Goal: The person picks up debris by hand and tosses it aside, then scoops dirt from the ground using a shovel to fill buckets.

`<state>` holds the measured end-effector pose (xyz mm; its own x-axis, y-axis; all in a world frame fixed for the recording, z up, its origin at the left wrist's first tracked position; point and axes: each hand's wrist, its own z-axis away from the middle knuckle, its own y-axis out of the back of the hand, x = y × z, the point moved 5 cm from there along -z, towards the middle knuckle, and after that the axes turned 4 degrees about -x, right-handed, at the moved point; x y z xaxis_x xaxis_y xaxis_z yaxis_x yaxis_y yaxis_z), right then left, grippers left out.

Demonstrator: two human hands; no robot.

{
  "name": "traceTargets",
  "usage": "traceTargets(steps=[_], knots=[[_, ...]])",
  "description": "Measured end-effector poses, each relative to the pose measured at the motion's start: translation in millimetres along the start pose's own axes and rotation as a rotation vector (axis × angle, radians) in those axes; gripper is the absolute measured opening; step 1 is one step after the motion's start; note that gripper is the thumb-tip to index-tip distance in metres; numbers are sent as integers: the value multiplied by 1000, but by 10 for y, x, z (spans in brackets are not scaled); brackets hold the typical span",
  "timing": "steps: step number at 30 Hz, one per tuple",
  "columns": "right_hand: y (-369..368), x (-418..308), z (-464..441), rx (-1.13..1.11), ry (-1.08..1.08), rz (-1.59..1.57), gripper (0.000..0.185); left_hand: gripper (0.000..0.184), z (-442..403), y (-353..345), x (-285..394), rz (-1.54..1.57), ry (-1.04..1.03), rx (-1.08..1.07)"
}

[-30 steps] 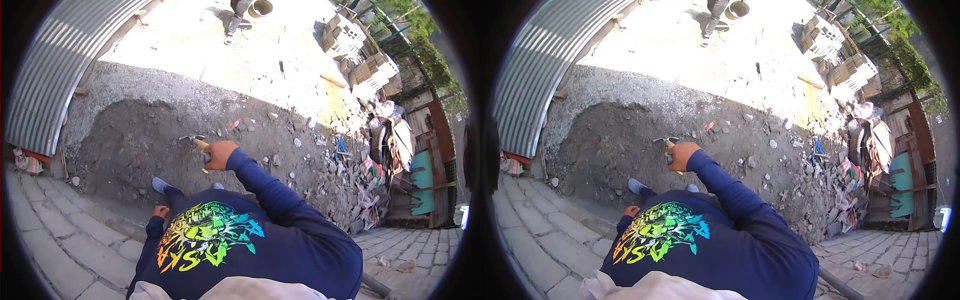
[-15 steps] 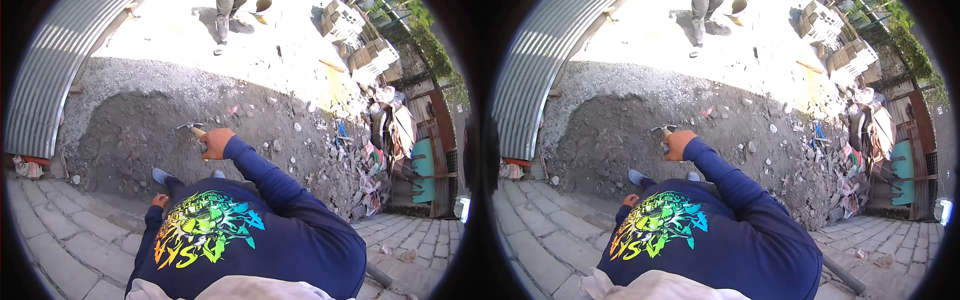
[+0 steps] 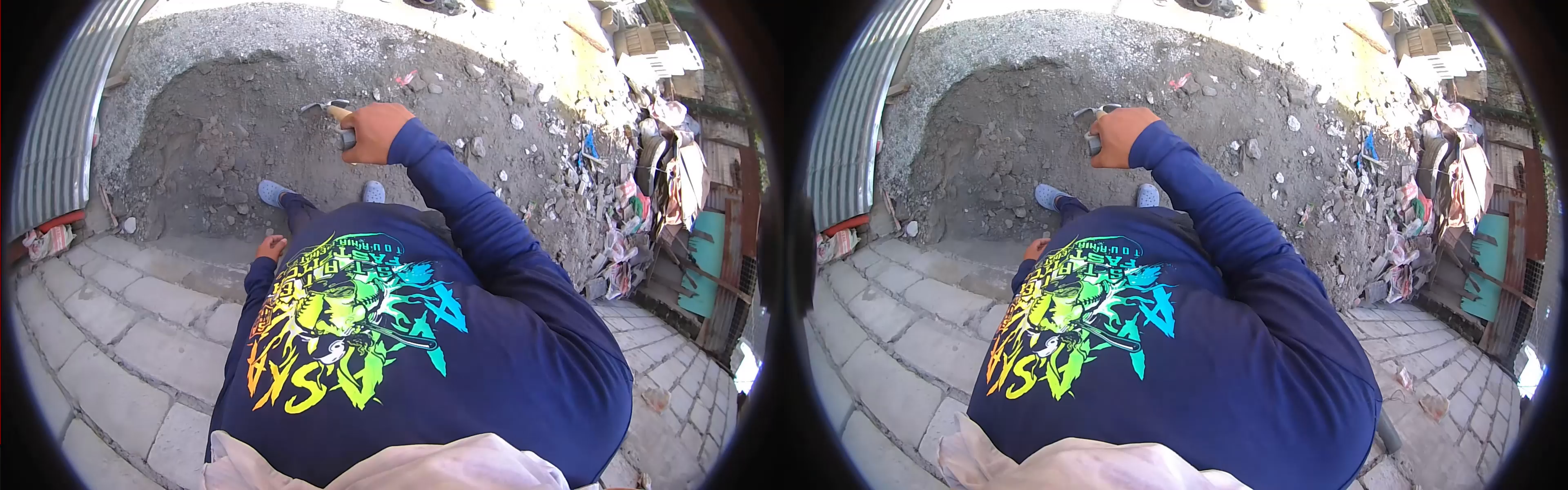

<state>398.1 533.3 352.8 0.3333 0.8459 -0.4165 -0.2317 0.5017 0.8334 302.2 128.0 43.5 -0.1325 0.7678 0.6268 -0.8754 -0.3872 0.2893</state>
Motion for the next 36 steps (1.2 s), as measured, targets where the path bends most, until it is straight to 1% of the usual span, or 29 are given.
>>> traceTargets(steps=[6,8,9,12,14,18,20,22,24,25,27,29,30,32,34,35,36], knots=[[50,-46,-45,-13,9,6,37,41,20,82,-54,27,-4,-15],[11,-46,-70,11,23,6,36,42,23,127,2,-41,70,16],[0,-55,-77,35,37,9,35,42,25,143,46,-44,73,14],[6,-103,-81,65,61,7,34,43,-12,154,119,-27,31,2],[14,-125,-86,54,55,7,34,43,-52,138,139,71,22,2],[19,-167,-93,50,45,-7,35,43,-33,99,241,72,76,-13],[19,-189,-107,36,34,-7,35,45,-65,82,199,-3,110,-47],[4,-224,-140,16,27,-3,34,45,-78,82,142,44,106,-48],[2,-277,-190,43,45,-6,34,44,-103,70,64,97,102,-46],[-22,-307,-225,26,50,-3,34,43,-98,94,54,117,100,-18],[-8,-375,-298,106,56,12,34,42,-112,152,31,152,108,8],[54,-480,-372,67,42,22,32,38,-144,212,-55,242,258,37],[95,-568,-440,44,37,27,31,36,-181,230,-105,305,277,47],[148,-721,-572,-6,-11,7,31,34,-257,285,-155,376,231,81],[210,-864,-728,85,-5,8,29,29,-462,370,-355,379,221,113],[225,-918,-830,72,-4,80,28,27,-523,454,-358,350,267,111],[325,-1055,-904,102,-16,61,26,26,-596,552,-316,321,309,103]])
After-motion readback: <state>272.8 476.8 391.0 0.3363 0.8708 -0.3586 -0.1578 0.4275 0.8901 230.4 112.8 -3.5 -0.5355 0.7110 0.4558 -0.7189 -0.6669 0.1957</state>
